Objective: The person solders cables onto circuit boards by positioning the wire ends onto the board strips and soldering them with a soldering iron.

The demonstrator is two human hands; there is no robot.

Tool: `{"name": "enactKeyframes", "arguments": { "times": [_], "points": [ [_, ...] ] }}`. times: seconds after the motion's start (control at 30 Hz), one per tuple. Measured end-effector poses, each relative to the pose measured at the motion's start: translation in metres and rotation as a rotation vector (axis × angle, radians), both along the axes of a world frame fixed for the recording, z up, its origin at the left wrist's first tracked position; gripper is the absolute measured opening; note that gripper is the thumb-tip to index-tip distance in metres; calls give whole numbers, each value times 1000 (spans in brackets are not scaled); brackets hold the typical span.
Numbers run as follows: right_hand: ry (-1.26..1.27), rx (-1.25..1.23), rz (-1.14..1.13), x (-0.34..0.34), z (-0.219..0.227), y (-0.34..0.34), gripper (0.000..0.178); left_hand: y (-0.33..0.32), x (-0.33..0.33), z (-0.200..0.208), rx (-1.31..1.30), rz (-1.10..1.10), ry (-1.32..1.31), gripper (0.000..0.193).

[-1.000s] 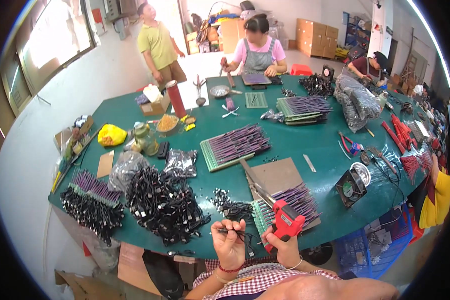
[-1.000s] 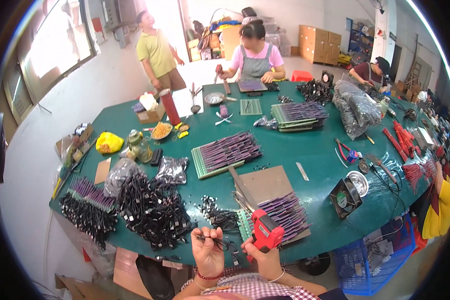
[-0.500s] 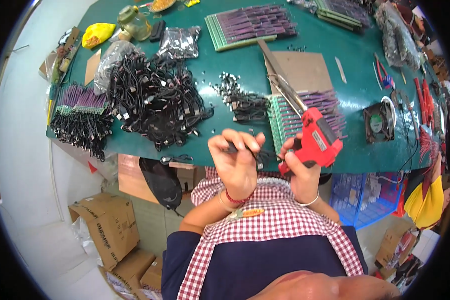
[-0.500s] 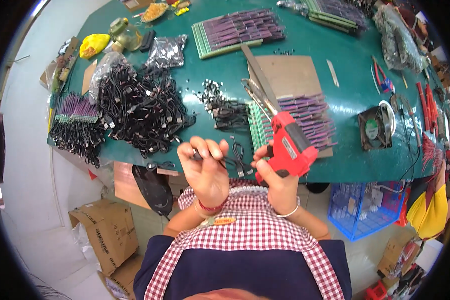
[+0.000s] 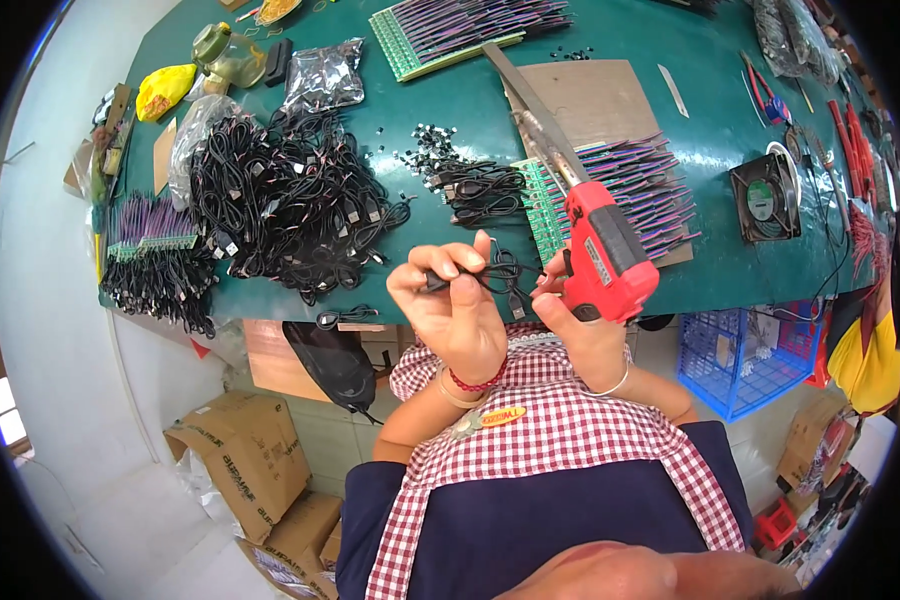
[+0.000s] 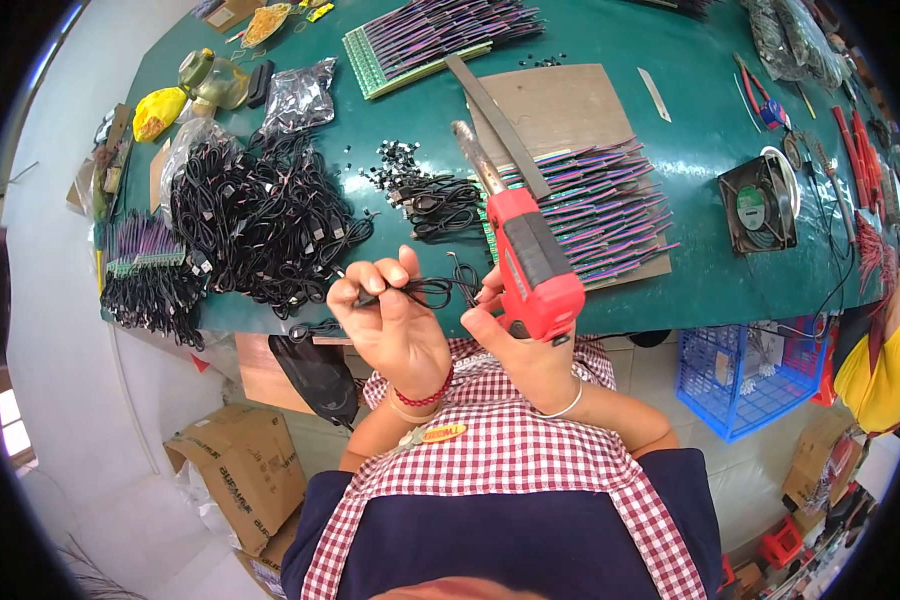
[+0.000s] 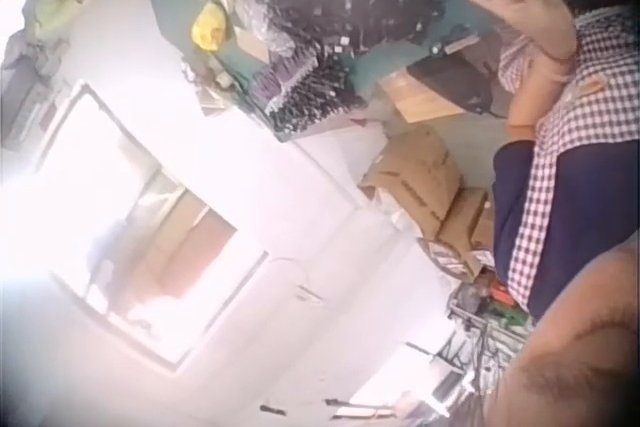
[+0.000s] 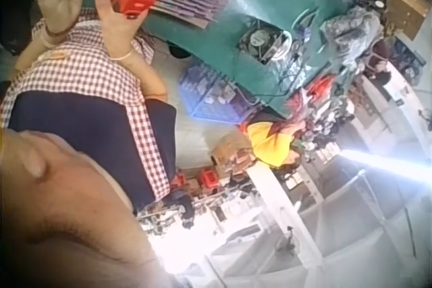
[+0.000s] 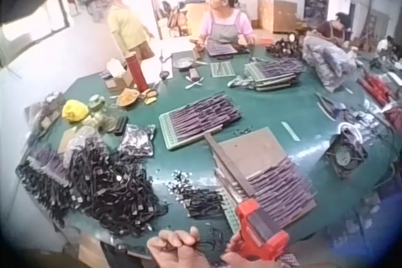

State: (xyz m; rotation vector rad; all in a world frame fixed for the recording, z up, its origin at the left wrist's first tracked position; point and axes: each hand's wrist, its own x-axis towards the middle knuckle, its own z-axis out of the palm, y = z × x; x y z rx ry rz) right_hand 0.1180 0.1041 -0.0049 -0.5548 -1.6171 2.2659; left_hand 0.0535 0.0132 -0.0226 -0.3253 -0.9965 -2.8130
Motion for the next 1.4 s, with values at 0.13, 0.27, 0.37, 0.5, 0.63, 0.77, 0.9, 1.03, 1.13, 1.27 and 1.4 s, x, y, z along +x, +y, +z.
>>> {"name": "enactKeyframes", "arguments": {
  "times": [0.13, 0.27, 0.37, 0.5, 0.63, 0.77, 0.9, 1.03, 1.13, 1.27, 1.4],
  "points": [
    [-52, 121, -15, -3, -4, 5, 20, 1, 8, -2, -136, 107, 168, 34],
    [-10, 252, -49, -4, -9, 10, 16, -2, 6, -6, -166, 100, 196, 34],
    [104, 87, -111, -9, 3, 12, 31, -6, 5, -13, -191, 70, 69, 33],
    [70, -234, -43, -13, 8, 25, 52, -10, 10, -32, -133, -414, -324, 30],
    [10, 20, 1, -8, 4, 37, 49, -19, 1, -11, -910, 69, 28, 30],
    [-18, 55, 78, -8, 8, 36, 48, -9, -12, 11, -1126, -114, 521, 26],
    [-43, 122, 29, -11, 11, 38, 47, -7, -11, 6, -1139, -326, 292, 13],
    [-33, 229, -119, -12, 1, 29, 6, 3, -7, 7, -1249, -197, 461, 11],
    [-74, 146, -108, -16, -2, 34, 45, 7, -9, 7, -1210, -232, 338, 10],
    [63, -34, -140, -19, 0, 43, 44, 1, -16, 10, -1084, -400, 127, 6],
    [10, 67, 6, -13, -4, 50, 46, -2, -14, 3, -900, -621, -79, 8]
  ]
}}
